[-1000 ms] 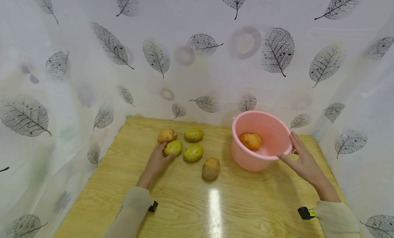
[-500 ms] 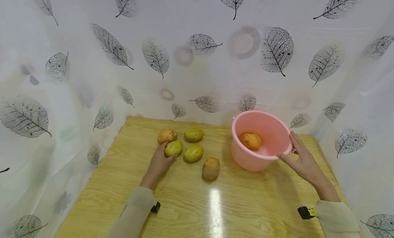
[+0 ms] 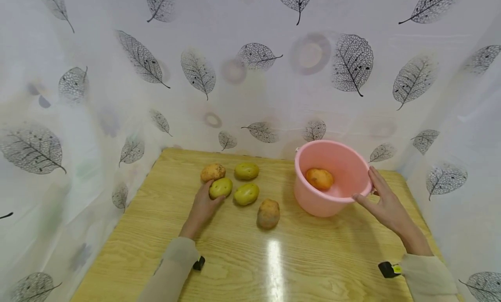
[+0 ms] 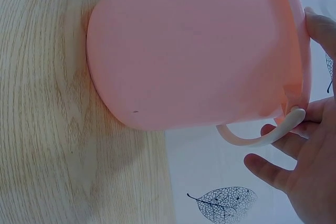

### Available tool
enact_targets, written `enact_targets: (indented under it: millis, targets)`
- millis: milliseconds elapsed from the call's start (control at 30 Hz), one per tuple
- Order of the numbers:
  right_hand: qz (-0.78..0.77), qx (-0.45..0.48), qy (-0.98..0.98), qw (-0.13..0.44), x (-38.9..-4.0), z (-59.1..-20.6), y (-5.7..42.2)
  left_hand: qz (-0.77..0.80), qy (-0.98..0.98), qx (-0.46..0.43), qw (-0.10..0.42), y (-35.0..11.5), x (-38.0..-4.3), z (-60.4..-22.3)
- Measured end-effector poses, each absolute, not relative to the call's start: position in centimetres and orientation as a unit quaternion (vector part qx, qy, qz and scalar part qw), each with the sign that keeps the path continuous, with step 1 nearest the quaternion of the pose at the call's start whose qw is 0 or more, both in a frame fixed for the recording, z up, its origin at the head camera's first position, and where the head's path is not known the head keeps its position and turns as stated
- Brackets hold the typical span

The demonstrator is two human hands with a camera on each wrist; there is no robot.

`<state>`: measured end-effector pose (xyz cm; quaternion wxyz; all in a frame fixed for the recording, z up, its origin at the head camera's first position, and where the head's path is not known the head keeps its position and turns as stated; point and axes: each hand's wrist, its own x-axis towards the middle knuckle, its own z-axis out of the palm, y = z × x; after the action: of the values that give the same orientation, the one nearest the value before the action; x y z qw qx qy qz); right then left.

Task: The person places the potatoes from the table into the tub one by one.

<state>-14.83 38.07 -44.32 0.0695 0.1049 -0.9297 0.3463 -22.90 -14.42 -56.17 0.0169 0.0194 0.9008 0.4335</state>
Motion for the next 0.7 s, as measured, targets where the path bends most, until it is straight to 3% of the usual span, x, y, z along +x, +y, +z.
enact_targets:
  millis: [700]
  targets:
    - [0.345,0.093,-0.931,0.067,-14.71,-43.99,37.77,0.474,0.881,-0.001,-0.002,-14.08,-22.50,-55.43]
